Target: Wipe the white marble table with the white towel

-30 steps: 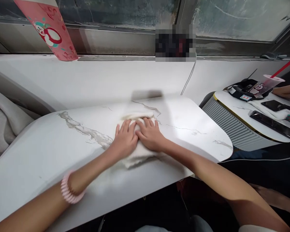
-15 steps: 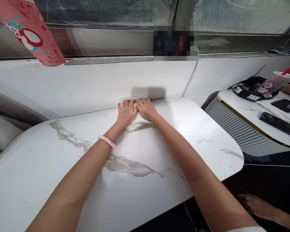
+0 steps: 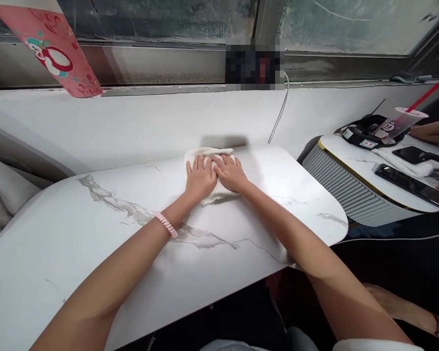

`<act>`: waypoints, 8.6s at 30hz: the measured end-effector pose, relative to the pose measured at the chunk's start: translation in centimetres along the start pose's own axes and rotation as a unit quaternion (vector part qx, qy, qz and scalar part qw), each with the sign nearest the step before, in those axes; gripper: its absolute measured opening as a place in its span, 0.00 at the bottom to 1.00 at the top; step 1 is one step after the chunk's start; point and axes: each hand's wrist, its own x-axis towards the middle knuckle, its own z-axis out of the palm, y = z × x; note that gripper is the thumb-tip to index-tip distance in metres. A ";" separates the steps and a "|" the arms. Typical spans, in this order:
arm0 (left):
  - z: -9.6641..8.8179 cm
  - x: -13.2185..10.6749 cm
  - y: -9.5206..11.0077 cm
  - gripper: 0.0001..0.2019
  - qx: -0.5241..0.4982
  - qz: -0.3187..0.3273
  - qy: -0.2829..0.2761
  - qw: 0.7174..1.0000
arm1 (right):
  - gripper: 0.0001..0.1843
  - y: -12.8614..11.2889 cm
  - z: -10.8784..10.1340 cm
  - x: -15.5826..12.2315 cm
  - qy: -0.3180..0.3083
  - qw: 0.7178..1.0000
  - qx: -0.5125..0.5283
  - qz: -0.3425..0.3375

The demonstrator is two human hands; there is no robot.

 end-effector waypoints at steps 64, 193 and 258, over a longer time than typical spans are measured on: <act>3.7 8.2 6.9 0.29 -0.029 0.036 -0.051 0.998 | 0.22 12.5 -3.3 4.9 0.076 0.995 0.036 -0.051; 6.4 7.5 18.0 0.31 -0.061 0.129 -0.092 0.986 | 0.27 20.6 -8.9 -3.5 0.031 0.997 -0.064 0.037; -2.4 -13.4 11.9 0.31 -0.034 0.198 -0.148 0.968 | 0.27 3.6 -5.0 -21.0 0.004 1.000 -0.003 -0.007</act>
